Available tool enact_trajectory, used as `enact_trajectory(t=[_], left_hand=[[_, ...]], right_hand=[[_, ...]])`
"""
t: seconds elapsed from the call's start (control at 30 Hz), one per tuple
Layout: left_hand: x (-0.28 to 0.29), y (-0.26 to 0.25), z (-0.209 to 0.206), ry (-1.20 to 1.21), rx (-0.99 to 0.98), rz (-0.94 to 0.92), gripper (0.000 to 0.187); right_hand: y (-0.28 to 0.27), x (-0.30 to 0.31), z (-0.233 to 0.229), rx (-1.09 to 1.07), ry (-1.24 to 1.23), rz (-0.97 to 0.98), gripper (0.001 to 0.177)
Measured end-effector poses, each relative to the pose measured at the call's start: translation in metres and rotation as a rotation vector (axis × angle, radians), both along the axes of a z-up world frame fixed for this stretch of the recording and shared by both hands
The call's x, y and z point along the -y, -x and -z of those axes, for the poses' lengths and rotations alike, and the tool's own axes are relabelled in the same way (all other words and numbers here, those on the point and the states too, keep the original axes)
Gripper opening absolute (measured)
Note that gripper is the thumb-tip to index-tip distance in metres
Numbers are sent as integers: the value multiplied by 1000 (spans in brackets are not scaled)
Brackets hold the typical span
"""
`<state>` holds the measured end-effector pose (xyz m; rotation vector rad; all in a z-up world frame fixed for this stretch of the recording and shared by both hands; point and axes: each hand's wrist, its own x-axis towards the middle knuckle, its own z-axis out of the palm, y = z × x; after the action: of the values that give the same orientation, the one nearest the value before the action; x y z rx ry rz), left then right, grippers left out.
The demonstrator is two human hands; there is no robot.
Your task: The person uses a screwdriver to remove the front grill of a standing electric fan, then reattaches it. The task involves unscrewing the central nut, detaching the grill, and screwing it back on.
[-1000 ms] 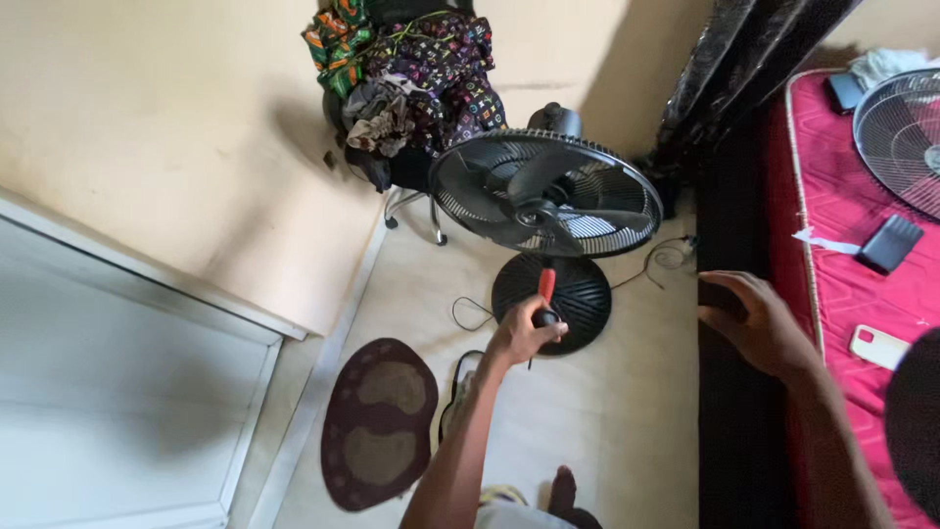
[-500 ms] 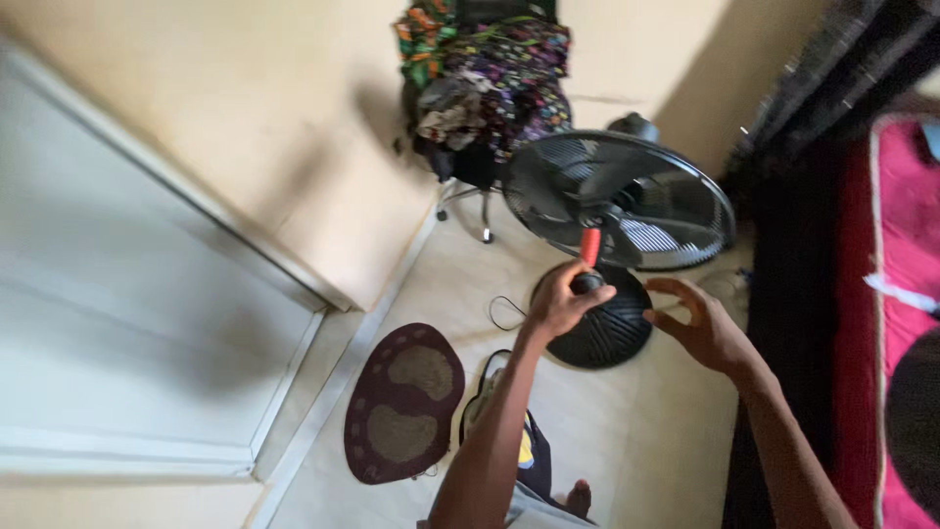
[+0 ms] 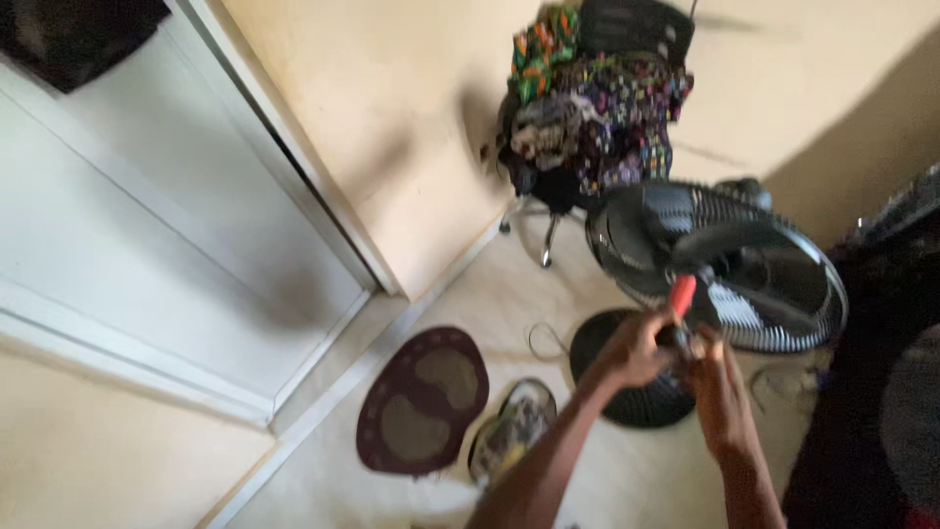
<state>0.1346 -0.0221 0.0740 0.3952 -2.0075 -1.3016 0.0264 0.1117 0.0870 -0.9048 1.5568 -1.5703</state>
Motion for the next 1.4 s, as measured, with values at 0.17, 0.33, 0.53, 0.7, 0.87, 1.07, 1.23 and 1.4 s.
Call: enact_trajectory(t=[0.17,0.33,0.53,0.7,0.87,1.07,1.23,1.4], left_hand=[[11,2,6,130,92,-15,47],[34,7,12,235,105,16,68],[79,2,43,222,151,191,47],[111,0,78,-62,277,498,41],[130,6,90,-105,-272,454,40],[167,49,128,-382,108,159,53],[186,105,212,43,49,-87,57],[197,141,257,-107,117,-81,46]], right_hand=[[6,38,35,273,-34,139,60],[34,65,73,-29,-112,208,51],[59,81,147,-850,-145,38,65],[55,110,194,623,-85,325,49],[90,106,200,210,-92,481,43],[164,126,173,-515,-300,688,29],[173,175,180,-896,-225,521,28],[150,212,194,-1144,-385,314,53]])
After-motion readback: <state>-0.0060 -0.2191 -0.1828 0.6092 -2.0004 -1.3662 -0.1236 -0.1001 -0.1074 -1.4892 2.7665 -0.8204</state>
